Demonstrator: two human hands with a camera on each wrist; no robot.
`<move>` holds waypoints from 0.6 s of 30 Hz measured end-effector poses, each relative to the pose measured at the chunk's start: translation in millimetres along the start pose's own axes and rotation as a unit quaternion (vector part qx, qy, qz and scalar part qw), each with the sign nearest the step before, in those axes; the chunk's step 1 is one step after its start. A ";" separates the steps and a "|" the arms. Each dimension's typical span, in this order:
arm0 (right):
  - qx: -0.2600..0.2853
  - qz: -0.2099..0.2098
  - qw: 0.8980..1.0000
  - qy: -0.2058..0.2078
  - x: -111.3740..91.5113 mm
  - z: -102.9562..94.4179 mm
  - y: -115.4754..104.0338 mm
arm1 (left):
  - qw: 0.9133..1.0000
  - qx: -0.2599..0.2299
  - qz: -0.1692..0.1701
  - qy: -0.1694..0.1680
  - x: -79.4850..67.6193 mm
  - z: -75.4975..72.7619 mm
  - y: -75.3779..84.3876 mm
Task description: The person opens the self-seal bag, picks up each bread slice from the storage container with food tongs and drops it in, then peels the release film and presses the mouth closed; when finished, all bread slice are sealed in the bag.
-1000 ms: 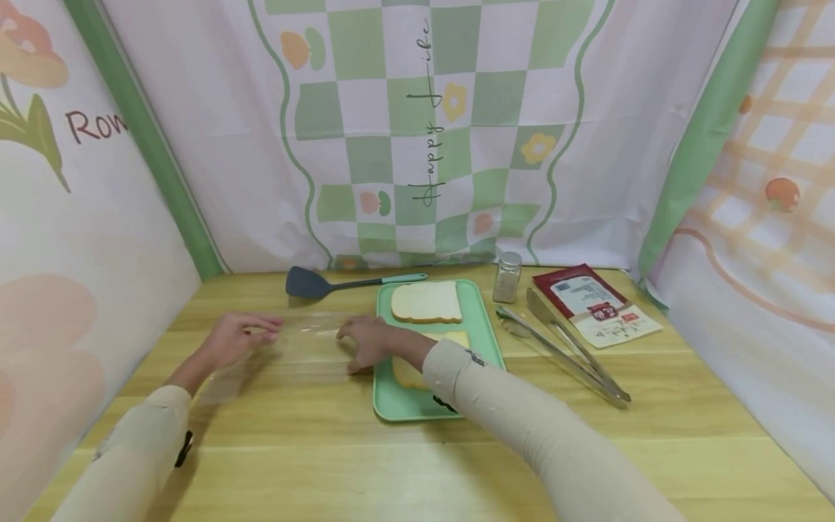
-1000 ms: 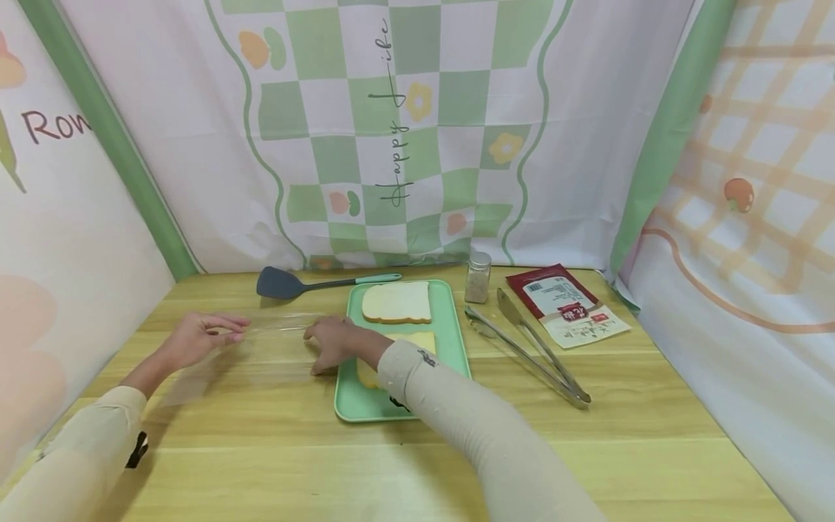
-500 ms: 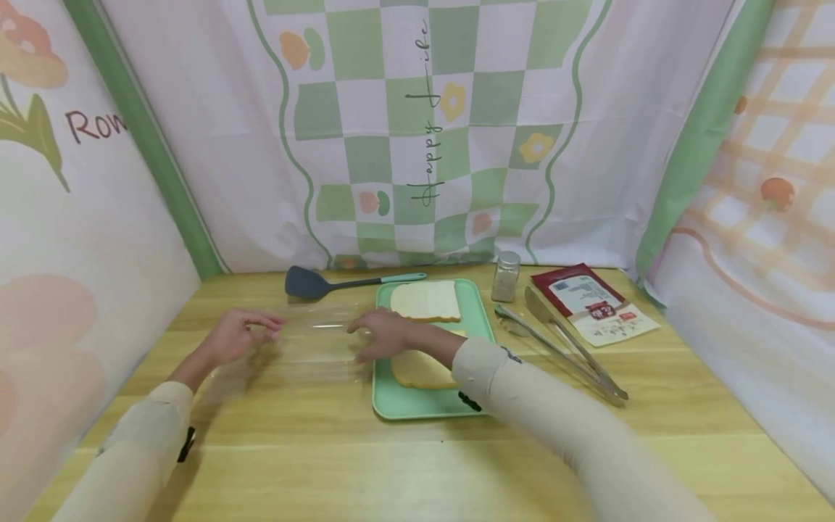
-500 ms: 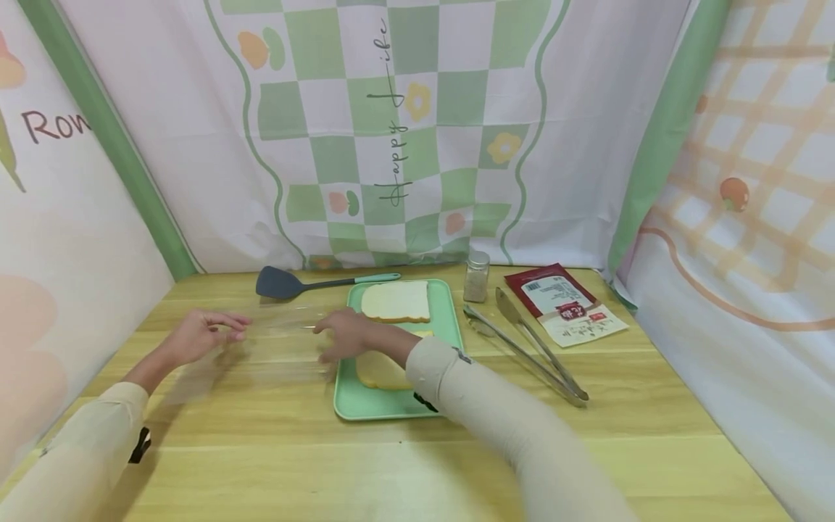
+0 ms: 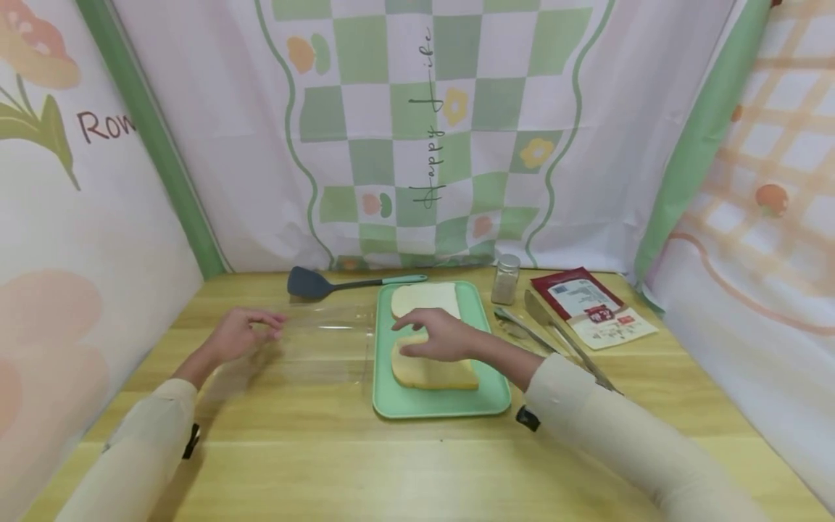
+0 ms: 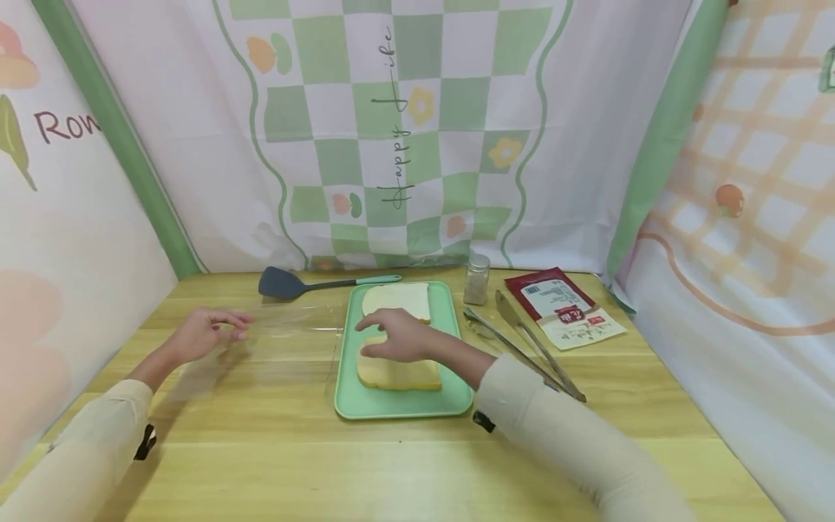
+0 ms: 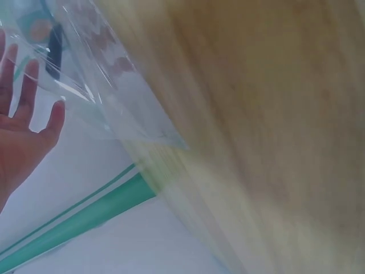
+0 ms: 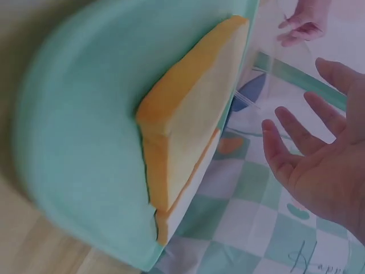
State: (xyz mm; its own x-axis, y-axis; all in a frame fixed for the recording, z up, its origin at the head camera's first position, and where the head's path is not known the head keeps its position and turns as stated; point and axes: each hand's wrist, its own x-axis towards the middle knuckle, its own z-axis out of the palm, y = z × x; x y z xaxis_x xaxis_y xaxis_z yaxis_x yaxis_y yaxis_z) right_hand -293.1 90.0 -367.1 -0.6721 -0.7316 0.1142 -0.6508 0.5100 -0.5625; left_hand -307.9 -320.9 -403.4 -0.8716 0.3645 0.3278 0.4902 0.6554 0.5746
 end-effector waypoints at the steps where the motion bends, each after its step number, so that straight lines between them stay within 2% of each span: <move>1: 0.000 0.001 1.000 0.010 -5.9 -1.8 0.4 | 1.000 0.001 -0.001 0.000 -0.1 0.4 0.1; 5: 0.003 0.014 0.999 0.048 -33.2 -11.0 2.5 | 1.000 0.004 0.003 0.005 -0.8 2.0 2.0; 12: -0.008 0.052 0.993 0.107 -85.6 -26.9 13.7 | 1.000 -0.011 -0.014 -0.003 -2.5 0.3 10.1; 18: -0.050 0.082 0.987 0.133 -124.9 -38.2 28.8 | 1.000 -0.004 -0.018 -0.009 -4.0 -1.6 7.9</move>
State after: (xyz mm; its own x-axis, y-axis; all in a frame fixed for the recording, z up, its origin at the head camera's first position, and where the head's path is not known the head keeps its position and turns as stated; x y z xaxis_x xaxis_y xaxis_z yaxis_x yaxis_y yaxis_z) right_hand -241.4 213.3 -366.3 -0.8314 -0.4981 0.2462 -0.5482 0.6633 -0.5094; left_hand -300.6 -318.2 -399.0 -0.8886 0.3530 0.2930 0.4585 0.6628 0.5921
